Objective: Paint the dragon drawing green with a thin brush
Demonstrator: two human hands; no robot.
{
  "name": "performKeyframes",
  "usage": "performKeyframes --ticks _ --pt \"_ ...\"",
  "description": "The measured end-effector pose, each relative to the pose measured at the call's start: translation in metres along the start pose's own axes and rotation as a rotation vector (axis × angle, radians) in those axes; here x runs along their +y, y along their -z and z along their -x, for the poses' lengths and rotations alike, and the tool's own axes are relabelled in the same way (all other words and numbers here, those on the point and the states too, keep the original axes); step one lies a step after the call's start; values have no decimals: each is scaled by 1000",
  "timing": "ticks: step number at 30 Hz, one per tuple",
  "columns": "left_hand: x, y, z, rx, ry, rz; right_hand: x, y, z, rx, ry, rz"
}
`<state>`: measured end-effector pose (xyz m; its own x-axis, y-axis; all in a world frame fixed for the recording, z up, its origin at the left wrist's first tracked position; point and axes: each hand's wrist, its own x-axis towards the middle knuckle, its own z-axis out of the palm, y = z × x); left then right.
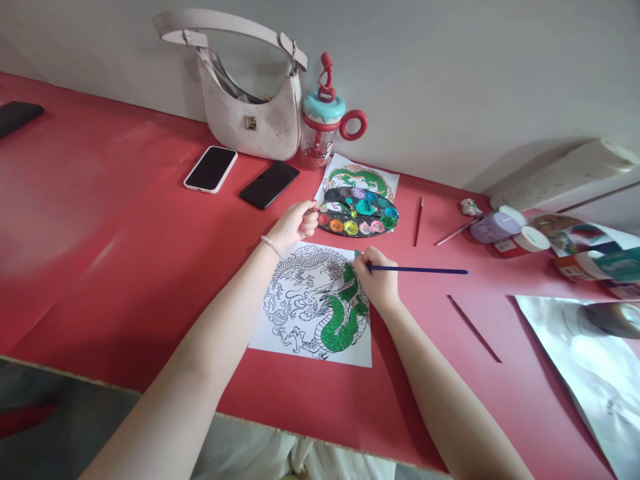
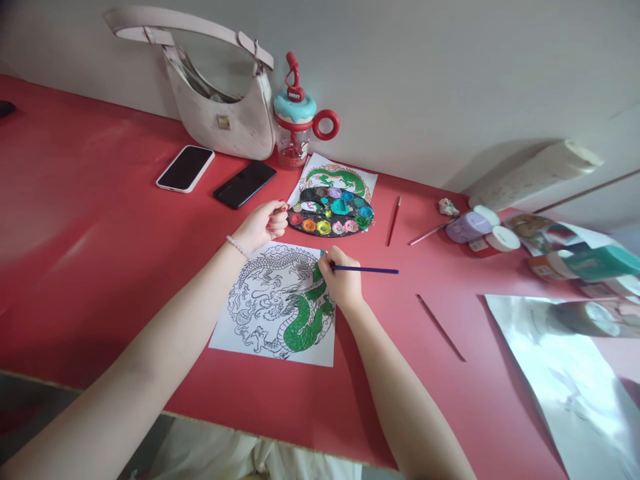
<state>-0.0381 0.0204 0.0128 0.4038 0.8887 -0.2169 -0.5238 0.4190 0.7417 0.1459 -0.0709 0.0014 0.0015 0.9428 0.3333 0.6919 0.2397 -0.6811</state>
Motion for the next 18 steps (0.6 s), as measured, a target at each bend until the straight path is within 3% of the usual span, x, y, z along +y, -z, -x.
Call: performKeyframes --ticks 18 --pt "-1 3 -2 -18 0 3 1 -1 1 -13 47 -4"
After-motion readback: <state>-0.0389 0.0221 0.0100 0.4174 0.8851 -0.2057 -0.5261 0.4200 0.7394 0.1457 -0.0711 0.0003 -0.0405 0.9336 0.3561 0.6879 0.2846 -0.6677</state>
